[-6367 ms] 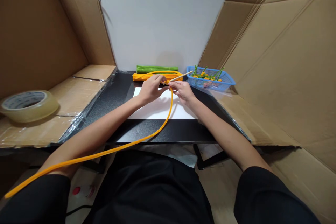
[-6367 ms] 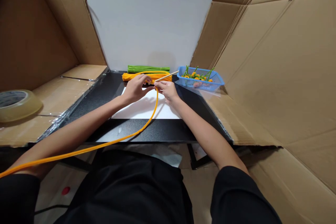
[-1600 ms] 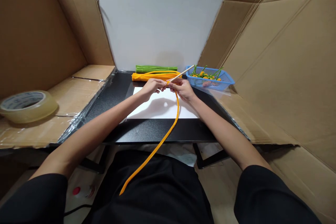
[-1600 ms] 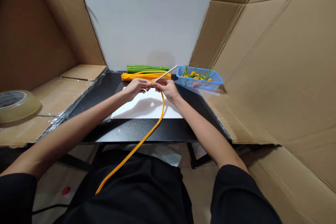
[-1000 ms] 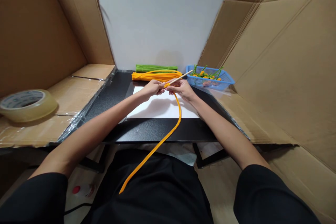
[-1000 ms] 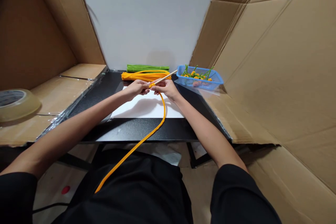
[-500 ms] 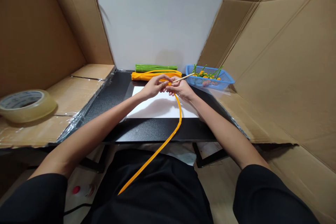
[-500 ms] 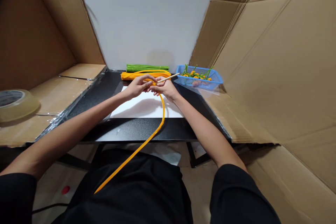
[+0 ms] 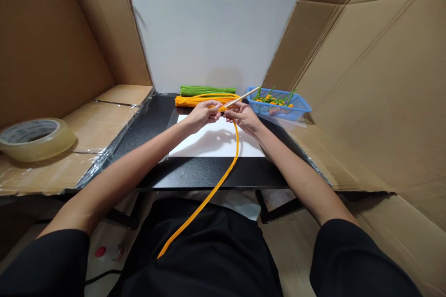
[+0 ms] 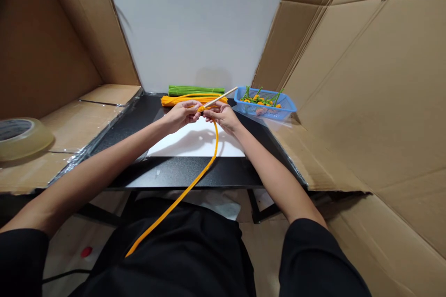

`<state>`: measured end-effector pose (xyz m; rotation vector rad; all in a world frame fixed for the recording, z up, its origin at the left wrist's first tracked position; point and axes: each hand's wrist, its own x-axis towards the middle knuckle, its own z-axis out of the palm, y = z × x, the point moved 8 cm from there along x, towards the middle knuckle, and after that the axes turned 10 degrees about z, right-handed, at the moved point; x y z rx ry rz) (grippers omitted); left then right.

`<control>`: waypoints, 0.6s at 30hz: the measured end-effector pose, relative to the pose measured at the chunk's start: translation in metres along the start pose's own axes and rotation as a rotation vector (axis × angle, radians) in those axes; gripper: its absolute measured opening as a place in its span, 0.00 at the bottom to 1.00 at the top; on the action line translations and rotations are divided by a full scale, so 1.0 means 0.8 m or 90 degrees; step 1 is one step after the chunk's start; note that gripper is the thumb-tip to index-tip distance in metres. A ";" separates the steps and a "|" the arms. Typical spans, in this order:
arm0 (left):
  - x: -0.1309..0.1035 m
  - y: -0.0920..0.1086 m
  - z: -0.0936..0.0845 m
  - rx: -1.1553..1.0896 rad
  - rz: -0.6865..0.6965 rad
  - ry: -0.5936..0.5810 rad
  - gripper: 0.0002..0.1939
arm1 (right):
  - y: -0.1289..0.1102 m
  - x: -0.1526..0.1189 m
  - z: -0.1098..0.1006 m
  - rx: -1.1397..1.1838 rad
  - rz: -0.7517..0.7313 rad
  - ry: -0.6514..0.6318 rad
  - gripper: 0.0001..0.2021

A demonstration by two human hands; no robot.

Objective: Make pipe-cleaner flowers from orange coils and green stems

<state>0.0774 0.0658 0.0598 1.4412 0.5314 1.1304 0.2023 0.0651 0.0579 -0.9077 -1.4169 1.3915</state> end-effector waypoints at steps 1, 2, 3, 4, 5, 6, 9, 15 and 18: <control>-0.001 0.000 0.002 -0.011 -0.013 -0.008 0.03 | -0.001 0.000 -0.001 0.003 -0.007 0.003 0.27; -0.002 -0.001 0.003 -0.020 -0.024 -0.017 0.02 | -0.002 -0.001 -0.001 0.005 -0.013 0.006 0.27; -0.003 -0.001 0.005 -0.026 -0.034 -0.026 0.01 | -0.002 -0.001 -0.001 0.006 -0.018 0.008 0.26; -0.004 -0.001 0.006 -0.029 -0.041 -0.034 0.03 | -0.002 -0.001 -0.001 0.007 -0.022 0.010 0.26; -0.005 -0.001 0.006 -0.029 -0.047 -0.043 0.04 | -0.002 -0.001 0.000 0.007 -0.025 0.012 0.26; -0.005 -0.002 0.007 -0.025 -0.052 -0.050 0.04 | -0.002 -0.001 0.000 0.006 -0.026 0.014 0.26; -0.004 -0.004 0.005 0.009 -0.057 -0.065 0.05 | -0.001 0.000 0.000 0.002 -0.024 0.024 0.24; 0.000 -0.004 -0.003 0.167 -0.002 -0.034 0.08 | 0.007 0.005 -0.008 -0.007 -0.002 0.061 0.23; -0.005 0.013 -0.010 0.300 0.116 0.016 0.12 | 0.012 0.008 -0.016 -0.008 0.002 0.085 0.24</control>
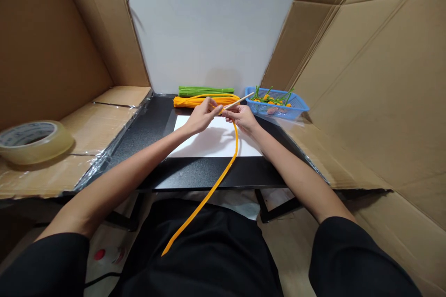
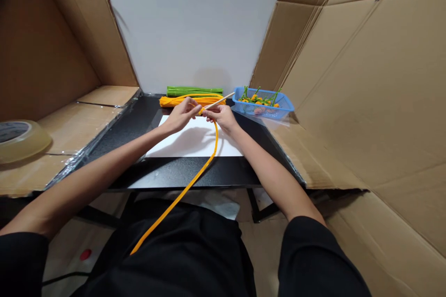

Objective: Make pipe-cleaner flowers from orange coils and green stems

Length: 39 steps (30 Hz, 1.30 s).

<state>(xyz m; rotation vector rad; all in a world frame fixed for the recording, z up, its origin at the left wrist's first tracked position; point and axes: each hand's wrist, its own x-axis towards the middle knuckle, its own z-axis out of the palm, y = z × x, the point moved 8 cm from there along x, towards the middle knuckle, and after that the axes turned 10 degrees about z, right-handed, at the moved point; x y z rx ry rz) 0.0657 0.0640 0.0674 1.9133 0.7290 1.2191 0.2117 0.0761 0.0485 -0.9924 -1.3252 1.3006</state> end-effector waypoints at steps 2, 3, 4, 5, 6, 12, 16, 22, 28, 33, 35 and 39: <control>-0.004 0.022 -0.004 0.195 0.139 0.008 0.15 | 0.002 0.002 -0.003 0.002 0.000 0.013 0.24; -0.007 0.032 -0.002 0.290 0.200 0.001 0.14 | 0.003 0.003 -0.004 0.003 0.000 0.017 0.24; -0.010 0.038 0.000 0.367 0.243 -0.006 0.12 | 0.004 0.004 -0.004 0.003 0.000 0.019 0.25; -0.012 0.041 0.002 0.412 0.263 -0.009 0.09 | 0.005 0.004 -0.003 0.002 0.000 0.020 0.25; -0.012 0.041 0.001 0.421 0.259 -0.006 0.06 | 0.005 0.003 -0.002 0.001 -0.001 0.019 0.25; -0.008 0.034 -0.005 0.397 0.208 0.029 0.06 | 0.001 -0.002 0.006 -0.012 -0.029 0.010 0.22; -0.001 0.024 -0.005 0.304 0.144 0.003 0.08 | -0.007 -0.005 0.011 -0.027 -0.043 -0.026 0.22; 0.008 -0.001 0.006 0.103 0.022 -0.162 0.15 | -0.017 -0.010 0.014 -0.069 -0.019 -0.106 0.22; 0.003 -0.014 0.011 0.034 -0.025 -0.250 0.14 | -0.017 -0.014 0.017 -0.092 -0.007 -0.126 0.20; 0.003 -0.004 0.008 0.114 0.013 -0.199 0.20 | -0.008 -0.007 0.008 -0.074 0.003 -0.077 0.19; 0.003 0.014 0.003 0.256 0.117 -0.142 0.17 | -0.005 -0.005 0.004 -0.060 0.009 -0.056 0.20; -0.009 0.044 0.006 0.516 0.309 -0.071 0.09 | 0.000 -0.004 0.003 -0.037 0.022 -0.036 0.23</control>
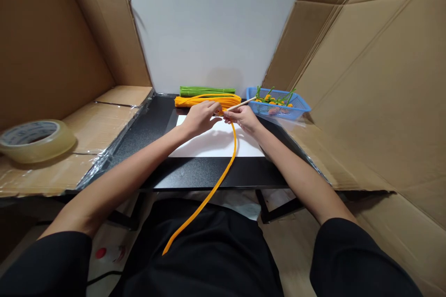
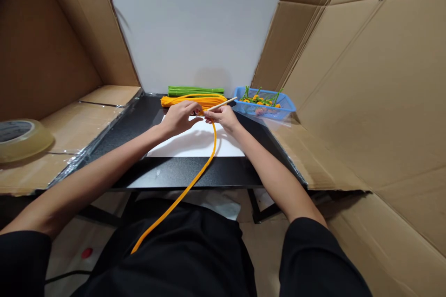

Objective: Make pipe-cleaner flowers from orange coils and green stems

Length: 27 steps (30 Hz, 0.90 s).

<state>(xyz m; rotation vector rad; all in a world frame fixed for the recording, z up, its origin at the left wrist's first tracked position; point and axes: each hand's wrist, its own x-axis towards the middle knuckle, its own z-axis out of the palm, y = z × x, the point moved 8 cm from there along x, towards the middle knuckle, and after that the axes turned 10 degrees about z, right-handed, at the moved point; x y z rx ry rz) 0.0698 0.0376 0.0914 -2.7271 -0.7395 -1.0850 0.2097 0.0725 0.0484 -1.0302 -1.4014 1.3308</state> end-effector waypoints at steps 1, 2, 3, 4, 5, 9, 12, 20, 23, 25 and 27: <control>-0.001 0.002 0.000 0.014 0.005 0.003 0.05 | 0.000 0.000 0.001 0.004 0.002 0.002 0.23; -0.001 0.003 0.000 0.033 0.012 0.007 0.05 | 0.000 0.000 0.002 0.008 0.002 0.003 0.24; -0.002 0.004 0.000 0.054 0.019 0.013 0.07 | 0.000 -0.001 0.004 0.010 0.001 0.004 0.24; -0.002 0.005 -0.001 0.072 0.024 0.019 0.09 | 0.000 -0.001 0.005 0.013 0.000 0.005 0.24; -0.002 0.005 -0.001 0.088 0.027 0.025 0.10 | -0.001 -0.001 0.006 0.016 -0.003 0.006 0.23; -0.003 0.005 -0.004 0.125 0.030 0.034 0.12 | -0.003 -0.001 0.008 0.022 -0.010 -0.002 0.23; -0.003 0.001 -0.006 0.127 0.019 0.031 0.14 | -0.006 -0.002 0.010 0.022 -0.014 -0.020 0.23; -0.005 -0.010 -0.003 0.038 -0.107 0.027 0.16 | -0.013 -0.004 0.011 0.024 -0.042 -0.034 0.24; -0.002 -0.014 0.004 -0.064 -0.141 -0.003 0.17 | -0.016 -0.005 0.009 0.013 -0.051 -0.037 0.26; 0.000 -0.017 0.013 -0.155 -0.141 -0.043 0.20 | -0.018 -0.006 0.008 0.004 -0.056 -0.041 0.25; 0.002 -0.020 0.022 -0.241 -0.136 -0.089 0.22 | -0.020 -0.009 0.009 -0.005 -0.058 -0.046 0.24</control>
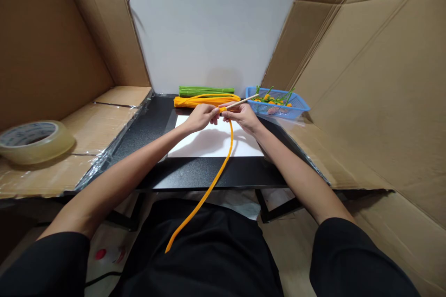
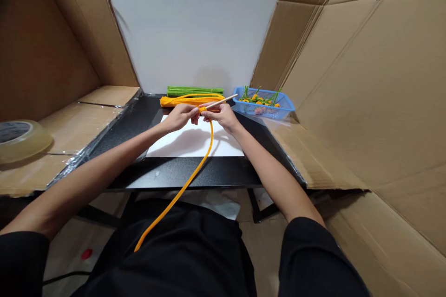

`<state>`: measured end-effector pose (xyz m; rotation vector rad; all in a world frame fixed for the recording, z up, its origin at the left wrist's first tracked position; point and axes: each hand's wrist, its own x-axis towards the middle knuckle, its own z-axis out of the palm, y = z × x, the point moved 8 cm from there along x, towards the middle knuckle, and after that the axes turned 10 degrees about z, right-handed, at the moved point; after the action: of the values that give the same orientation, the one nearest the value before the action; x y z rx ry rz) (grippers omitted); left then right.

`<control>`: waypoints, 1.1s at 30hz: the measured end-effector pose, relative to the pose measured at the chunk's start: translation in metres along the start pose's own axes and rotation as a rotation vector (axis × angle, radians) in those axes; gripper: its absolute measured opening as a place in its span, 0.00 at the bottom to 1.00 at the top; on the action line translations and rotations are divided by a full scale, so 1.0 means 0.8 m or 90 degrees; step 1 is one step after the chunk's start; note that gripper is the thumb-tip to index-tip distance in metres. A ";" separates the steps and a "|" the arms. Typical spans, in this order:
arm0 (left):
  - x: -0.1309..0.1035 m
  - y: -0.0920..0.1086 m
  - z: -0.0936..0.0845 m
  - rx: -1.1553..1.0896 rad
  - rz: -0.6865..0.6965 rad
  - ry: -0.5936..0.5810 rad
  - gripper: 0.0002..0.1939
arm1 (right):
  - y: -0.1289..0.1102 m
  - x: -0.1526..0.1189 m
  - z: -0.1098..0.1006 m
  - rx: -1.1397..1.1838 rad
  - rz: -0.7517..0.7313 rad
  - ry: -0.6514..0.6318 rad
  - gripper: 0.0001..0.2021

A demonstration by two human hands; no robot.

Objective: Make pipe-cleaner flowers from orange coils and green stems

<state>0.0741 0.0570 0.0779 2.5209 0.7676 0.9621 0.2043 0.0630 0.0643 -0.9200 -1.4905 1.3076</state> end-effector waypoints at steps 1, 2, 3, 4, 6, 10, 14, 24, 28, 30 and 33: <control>0.001 -0.003 0.003 -0.031 0.000 -0.024 0.22 | -0.001 -0.001 0.001 -0.005 0.000 -0.003 0.23; 0.002 -0.006 0.005 -0.054 0.000 -0.042 0.23 | -0.002 -0.002 0.002 -0.009 0.001 -0.005 0.23; 0.003 -0.008 0.006 -0.071 0.001 -0.056 0.23 | -0.003 -0.003 0.003 -0.013 0.002 -0.006 0.22; 0.003 -0.009 0.007 -0.080 0.003 -0.066 0.23 | -0.003 -0.003 0.003 -0.015 0.003 -0.004 0.22; 0.002 -0.007 0.007 -0.080 0.012 -0.070 0.24 | -0.002 -0.002 0.002 -0.015 0.005 0.010 0.22; -0.003 0.007 -0.002 0.018 0.065 0.009 0.18 | 0.005 0.001 -0.008 -0.001 0.011 0.058 0.23; -0.012 0.026 -0.008 0.171 0.139 0.090 0.17 | 0.014 0.005 -0.009 0.002 0.024 0.072 0.23; -0.009 0.021 -0.023 0.228 0.081 0.156 0.08 | 0.012 0.002 0.003 -0.026 0.048 0.008 0.24; -0.005 0.009 -0.029 0.149 0.023 0.160 0.08 | 0.011 0.002 0.001 -0.042 0.042 0.001 0.23; -0.001 0.001 -0.026 0.082 0.005 0.132 0.09 | 0.010 0.002 0.000 -0.048 0.034 0.004 0.23; 0.005 -0.008 -0.015 -0.034 -0.009 0.066 0.14 | 0.006 0.001 0.000 -0.048 0.019 0.008 0.25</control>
<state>0.0658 0.0661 0.0855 2.4324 0.7780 1.1002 0.2035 0.0647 0.0599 -1.0001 -1.5312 1.2717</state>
